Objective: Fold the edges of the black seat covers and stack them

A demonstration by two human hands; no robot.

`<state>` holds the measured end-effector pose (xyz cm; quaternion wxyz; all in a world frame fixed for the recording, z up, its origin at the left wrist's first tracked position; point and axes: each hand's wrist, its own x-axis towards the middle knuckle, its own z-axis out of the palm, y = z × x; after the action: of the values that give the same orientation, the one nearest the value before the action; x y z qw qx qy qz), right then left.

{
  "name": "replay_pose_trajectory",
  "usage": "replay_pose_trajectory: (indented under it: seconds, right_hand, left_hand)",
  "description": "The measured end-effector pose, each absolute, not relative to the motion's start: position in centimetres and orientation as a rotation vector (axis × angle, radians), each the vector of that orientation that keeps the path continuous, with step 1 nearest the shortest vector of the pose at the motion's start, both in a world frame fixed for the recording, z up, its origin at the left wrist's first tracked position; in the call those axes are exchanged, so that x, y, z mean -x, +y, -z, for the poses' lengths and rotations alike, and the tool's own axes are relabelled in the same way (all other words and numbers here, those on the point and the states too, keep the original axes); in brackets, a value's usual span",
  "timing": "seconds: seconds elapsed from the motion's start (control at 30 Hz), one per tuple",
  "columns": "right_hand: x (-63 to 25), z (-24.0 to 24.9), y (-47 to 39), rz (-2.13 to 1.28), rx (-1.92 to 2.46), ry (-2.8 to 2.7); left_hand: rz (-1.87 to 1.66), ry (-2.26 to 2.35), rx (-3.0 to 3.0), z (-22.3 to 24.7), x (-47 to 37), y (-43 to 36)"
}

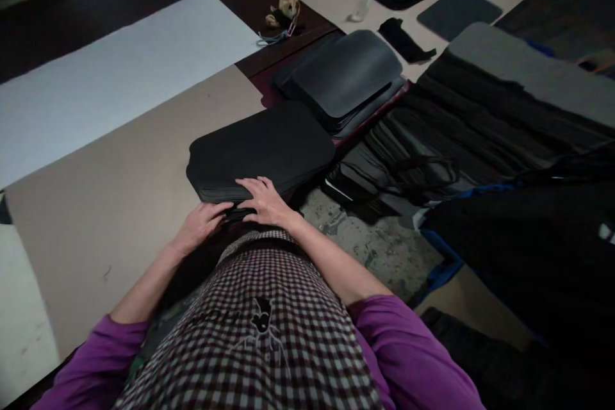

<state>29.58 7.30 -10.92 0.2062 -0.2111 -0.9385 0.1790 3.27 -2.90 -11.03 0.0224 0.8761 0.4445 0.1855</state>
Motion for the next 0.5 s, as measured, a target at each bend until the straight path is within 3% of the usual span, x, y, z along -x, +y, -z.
replay_pose_trajectory:
  seconds: [0.5]
  right_hand:
    - [-29.0, 10.8, 6.8, -0.444, 0.684, -2.609]
  left_hand:
    - [-0.462, 1.286, -2.826, 10.7, -3.0, -3.9]
